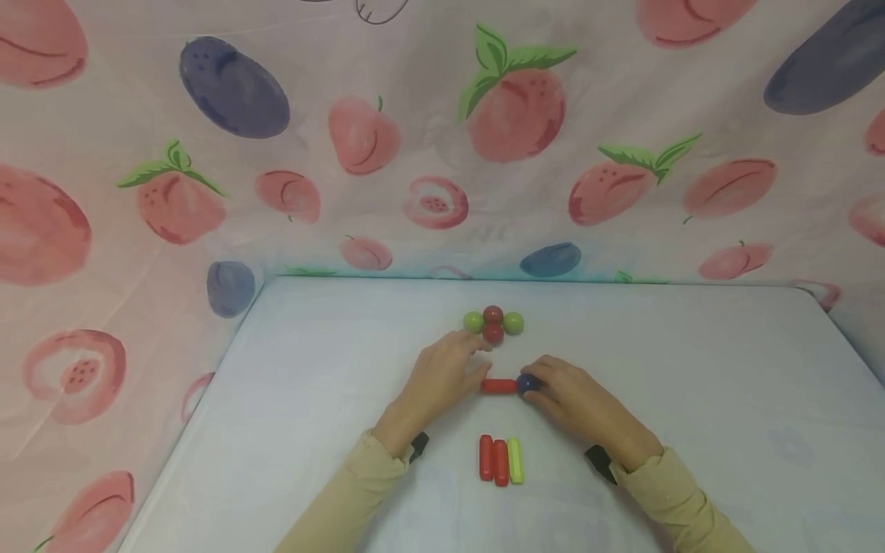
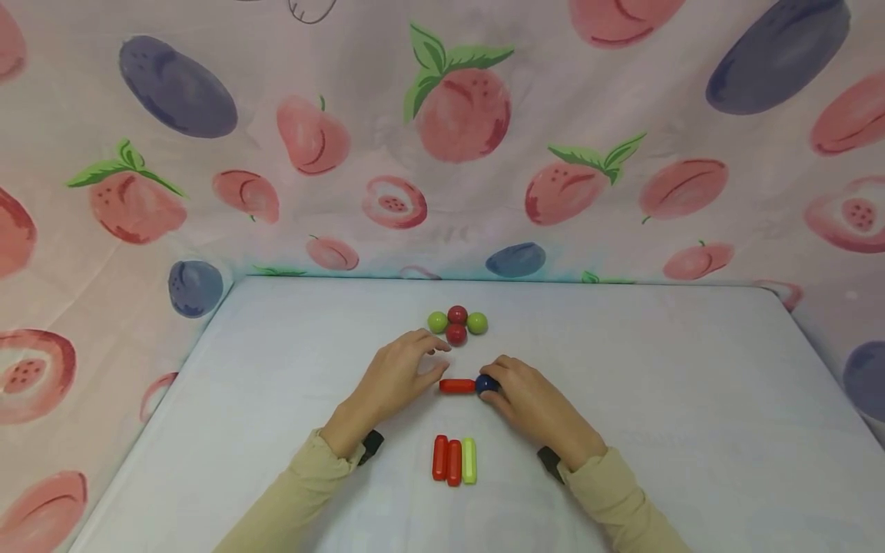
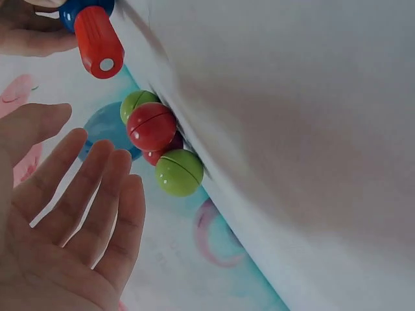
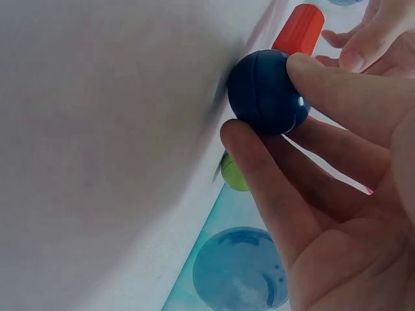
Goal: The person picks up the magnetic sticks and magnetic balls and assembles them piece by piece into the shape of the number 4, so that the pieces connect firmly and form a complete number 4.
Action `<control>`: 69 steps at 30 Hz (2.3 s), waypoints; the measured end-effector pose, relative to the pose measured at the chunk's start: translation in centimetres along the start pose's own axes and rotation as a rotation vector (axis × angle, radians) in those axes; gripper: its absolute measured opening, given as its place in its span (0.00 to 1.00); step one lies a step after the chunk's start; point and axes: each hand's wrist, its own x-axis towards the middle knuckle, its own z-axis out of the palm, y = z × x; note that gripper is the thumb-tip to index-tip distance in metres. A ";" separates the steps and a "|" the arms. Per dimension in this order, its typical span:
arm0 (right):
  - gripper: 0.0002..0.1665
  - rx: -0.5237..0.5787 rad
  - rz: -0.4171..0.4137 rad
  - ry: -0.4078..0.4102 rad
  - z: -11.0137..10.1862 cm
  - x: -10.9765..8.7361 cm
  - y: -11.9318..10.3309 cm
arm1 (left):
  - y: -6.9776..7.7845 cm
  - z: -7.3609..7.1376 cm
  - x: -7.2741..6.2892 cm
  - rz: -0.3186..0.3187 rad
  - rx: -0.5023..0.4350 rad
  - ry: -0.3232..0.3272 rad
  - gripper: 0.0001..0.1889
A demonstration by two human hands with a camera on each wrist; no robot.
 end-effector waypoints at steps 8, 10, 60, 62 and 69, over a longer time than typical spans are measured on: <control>0.18 0.015 0.003 -0.006 -0.2 0.0 0.1 | 0.0 0.2 1.4 -0.001 -0.013 0.002 0.15; 0.18 0.018 0.004 -0.004 -0.1 0.0 0.1 | 0.0 0.2 1.7 -0.001 -0.006 0.007 0.15; 0.22 0.005 0.032 -0.038 0.0 0.3 0.3 | 0.3 1.7 4.9 0.069 0.223 0.043 0.10; 0.21 0.012 0.032 -0.036 0.0 0.3 0.3 | 0.3 1.6 4.7 0.072 0.213 0.054 0.09; 0.21 0.027 0.024 -0.024 0.0 0.1 0.2 | 0.5 0.6 3.7 0.022 0.130 0.034 0.14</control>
